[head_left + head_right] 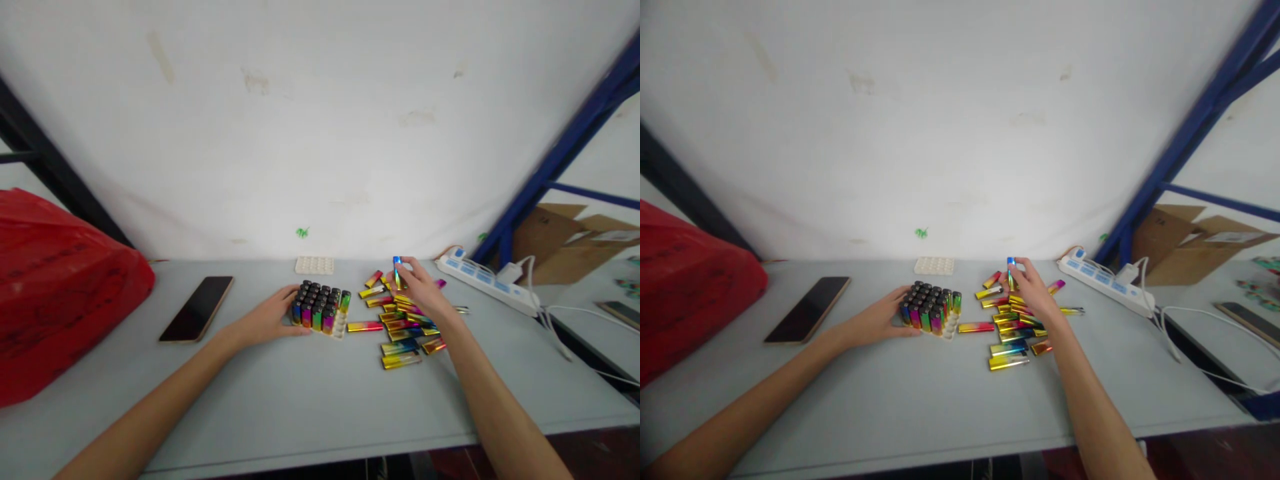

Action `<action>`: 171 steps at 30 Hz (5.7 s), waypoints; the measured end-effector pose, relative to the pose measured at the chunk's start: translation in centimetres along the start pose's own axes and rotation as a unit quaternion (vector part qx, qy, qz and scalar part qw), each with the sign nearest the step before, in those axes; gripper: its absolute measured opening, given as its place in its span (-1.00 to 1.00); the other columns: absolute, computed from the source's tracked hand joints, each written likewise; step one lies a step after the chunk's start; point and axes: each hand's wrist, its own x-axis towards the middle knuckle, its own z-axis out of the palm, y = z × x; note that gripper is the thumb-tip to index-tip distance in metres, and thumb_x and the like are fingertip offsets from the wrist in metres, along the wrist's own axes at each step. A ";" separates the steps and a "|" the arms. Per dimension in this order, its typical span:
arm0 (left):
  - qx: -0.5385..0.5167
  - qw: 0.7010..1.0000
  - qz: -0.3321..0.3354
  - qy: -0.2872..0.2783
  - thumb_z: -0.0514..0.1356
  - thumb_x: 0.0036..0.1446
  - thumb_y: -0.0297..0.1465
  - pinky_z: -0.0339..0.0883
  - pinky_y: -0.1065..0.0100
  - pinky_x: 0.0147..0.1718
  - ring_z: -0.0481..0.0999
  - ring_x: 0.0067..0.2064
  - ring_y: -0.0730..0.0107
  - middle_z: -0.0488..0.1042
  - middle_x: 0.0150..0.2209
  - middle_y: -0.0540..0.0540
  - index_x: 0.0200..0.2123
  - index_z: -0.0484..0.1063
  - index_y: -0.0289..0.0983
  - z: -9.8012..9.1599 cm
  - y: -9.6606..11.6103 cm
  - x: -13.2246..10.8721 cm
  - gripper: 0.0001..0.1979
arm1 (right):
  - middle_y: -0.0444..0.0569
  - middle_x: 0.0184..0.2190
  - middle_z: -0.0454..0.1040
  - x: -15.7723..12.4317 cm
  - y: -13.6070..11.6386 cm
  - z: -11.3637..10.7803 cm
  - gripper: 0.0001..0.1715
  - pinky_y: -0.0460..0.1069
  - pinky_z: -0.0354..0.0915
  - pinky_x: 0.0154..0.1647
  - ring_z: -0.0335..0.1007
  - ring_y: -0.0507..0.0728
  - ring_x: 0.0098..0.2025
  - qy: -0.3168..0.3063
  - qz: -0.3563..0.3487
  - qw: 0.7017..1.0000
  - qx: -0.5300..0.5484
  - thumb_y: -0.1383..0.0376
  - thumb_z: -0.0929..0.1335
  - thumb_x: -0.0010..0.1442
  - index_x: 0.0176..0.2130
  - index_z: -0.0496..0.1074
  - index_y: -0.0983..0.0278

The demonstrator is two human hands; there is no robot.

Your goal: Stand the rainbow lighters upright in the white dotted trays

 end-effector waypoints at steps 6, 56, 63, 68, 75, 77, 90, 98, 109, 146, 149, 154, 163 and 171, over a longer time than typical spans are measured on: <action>-0.006 1.000 -0.004 -0.004 0.59 0.35 0.35 0.26 -0.25 0.81 0.46 0.74 -0.43 0.43 0.75 -0.37 0.64 0.57 -0.14 0.0 0.2 0.0 0.05 | -0.40 -0.54 0.10 -1.7 -2.1 5.2 -0.12 -0.09 -0.12 -0.58 -0.20 -0.01 -0.57 -0.106 0.074 0.983 0.131 -0.57 0.60 0.24 -0.20 0.40 0.07; -0.025 1.000 0.005 0.005 0.62 0.34 0.30 0.28 -0.24 0.80 0.48 0.72 -0.38 0.48 0.72 -0.32 0.66 0.58 -0.11 -0.2 -0.1 -0.3 0.04 | -0.08 -0.38 0.71 -3.9 -1.1 7.6 -0.45 0.01 0.29 -0.23 0.61 0.19 -0.35 -0.198 -0.177 0.898 -0.350 -0.19 0.50 0.75 -0.15 0.58 0.13; -0.022 1.000 -0.004 -0.004 0.60 0.34 0.33 0.20 -0.28 0.83 0.42 0.75 -0.41 0.41 0.76 -0.36 0.68 0.55 -0.14 -0.2 -0.3 -0.2 0.09 | -0.04 -0.37 0.67 -3.9 -1.0 7.8 -0.32 0.05 0.22 -0.24 0.58 0.21 -0.32 -0.107 -0.181 0.882 -0.421 -0.28 0.47 0.72 -0.24 0.57 0.13; -0.014 1.000 -0.007 -0.005 0.60 0.33 0.35 0.24 -0.29 0.81 0.45 0.74 -0.40 0.45 0.74 -0.34 0.64 0.59 -0.10 -0.1 -0.8 -0.2 0.05 | 0.18 0.01 0.82 -1.1 0.8 3.0 -0.57 0.14 0.54 0.10 0.78 0.37 0.05 -0.001 -0.160 0.871 -0.464 0.13 0.27 0.82 0.09 0.70 0.18; 0.001 1.000 0.003 0.008 0.58 0.31 0.39 0.33 -0.23 0.78 0.48 0.72 -0.38 0.46 0.73 -0.33 0.64 0.58 -0.09 0.0 -0.8 -0.1 0.07 | 0.39 0.50 0.68 0.8 3.4 -1.4 -0.52 0.25 0.44 0.63 0.65 0.45 0.52 -0.030 -0.022 0.821 -0.570 0.29 0.34 0.74 0.42 0.69 0.33; 0.002 1.000 0.002 0.009 0.58 0.31 0.38 0.34 -0.21 0.78 0.49 0.71 -0.39 0.46 0.73 -0.33 0.64 0.58 -0.10 -0.1 -0.7 -0.1 0.07 | 0.32 0.43 0.74 0.7 3.2 -1.7 -0.55 0.21 0.47 0.58 0.70 0.41 0.47 -0.058 -0.015 0.819 -0.571 0.23 0.35 0.77 0.40 0.73 0.26; -0.004 1.000 -0.005 0.000 0.61 0.33 0.33 0.28 -0.31 0.80 0.47 0.72 -0.48 0.45 0.74 -0.39 0.61 0.60 -0.18 -0.3 -0.4 -0.2 0.05 | 0.31 0.26 0.78 0.5 2.5 -1.7 -0.64 0.24 0.55 0.41 0.74 0.46 0.31 -0.058 -0.011 0.817 -0.574 0.15 0.54 0.66 0.29 0.79 0.24; -0.008 1.000 -0.015 -0.012 0.57 0.34 0.37 0.27 -0.31 0.80 0.47 0.72 -0.49 0.43 0.75 -0.38 0.64 0.59 -0.16 -0.6 0.2 0.0 0.07 | 0.32 0.22 0.78 0.6 2.5 -0.8 -0.69 0.29 0.55 0.34 0.73 0.50 0.24 -0.050 -0.011 0.809 -0.585 0.17 0.53 0.69 0.26 0.86 0.15; 0.001 1.000 -0.016 -0.010 0.56 0.31 0.41 0.31 -0.26 0.79 0.49 0.70 -0.48 0.47 0.71 -0.40 0.58 0.62 -0.17 -0.5 0.1 0.0 0.07 | 0.12 -0.15 0.80 0.7 1.7 -0.4 -0.53 0.15 0.57 0.10 0.76 0.35 -0.08 0.044 -0.125 0.895 -0.425 0.00 0.31 0.80 0.21 0.70 0.21; -0.006 1.000 0.000 0.002 0.62 0.31 0.33 0.31 -0.27 0.79 0.48 0.71 -0.43 0.47 0.72 -0.32 0.63 0.60 -0.07 -0.3 -0.5 -0.1 0.03 | -0.16 -0.56 0.24 -3.0 -0.2 8.5 -0.32 0.06 0.14 -0.36 0.18 0.15 -0.43 -0.024 -0.092 0.981 -0.171 -0.26 0.34 0.50 -0.46 0.17 0.04; -0.006 1.000 -0.001 0.002 0.59 0.31 0.38 0.30 -0.24 0.80 0.48 0.72 -0.42 0.46 0.73 -0.32 0.64 0.59 -0.08 -0.4 -0.4 -0.1 0.06 | -0.18 -0.52 0.31 -3.3 -0.7 8.2 -0.30 0.05 0.23 -0.32 0.27 0.17 -0.41 -0.032 -0.098 0.981 -0.165 -0.35 0.33 0.58 -0.35 0.26 0.05; -0.014 1.000 -0.006 -0.002 0.60 0.32 0.36 0.27 -0.27 0.81 0.47 0.72 -0.43 0.46 0.73 -0.34 0.65 0.58 -0.10 -0.4 -0.3 -0.2 0.07 | -0.16 -0.42 0.47 -3.9 -2.1 7.8 -0.32 0.05 0.43 -0.23 0.45 0.19 -0.36 -0.103 -0.116 0.977 -0.147 -0.35 0.25 0.74 -0.17 0.41 0.07; 0.005 1.000 0.012 0.009 0.61 0.36 0.29 0.33 -0.27 0.78 0.49 0.71 -0.45 0.48 0.72 -0.35 0.66 0.56 -0.16 -0.2 -0.2 -0.1 0.04 | -0.06 -0.36 0.61 -4.2 -2.5 7.5 -0.32 0.05 0.43 -0.17 0.53 0.18 -0.31 -0.159 -0.241 0.930 -0.226 -0.25 0.39 0.78 -0.17 0.65 0.17; -0.008 1.000 0.008 0.015 0.63 0.32 0.32 0.37 -0.26 0.77 0.52 0.69 -0.40 0.51 0.71 -0.30 0.64 0.59 -0.07 -0.1 -0.5 -0.3 0.03 | -0.04 -0.20 0.80 -4.4 -0.5 8.0 -0.73 0.04 0.55 -0.10 0.72 0.21 -0.25 -0.194 -0.249 0.909 -0.272 0.03 0.62 0.66 0.10 0.75 0.15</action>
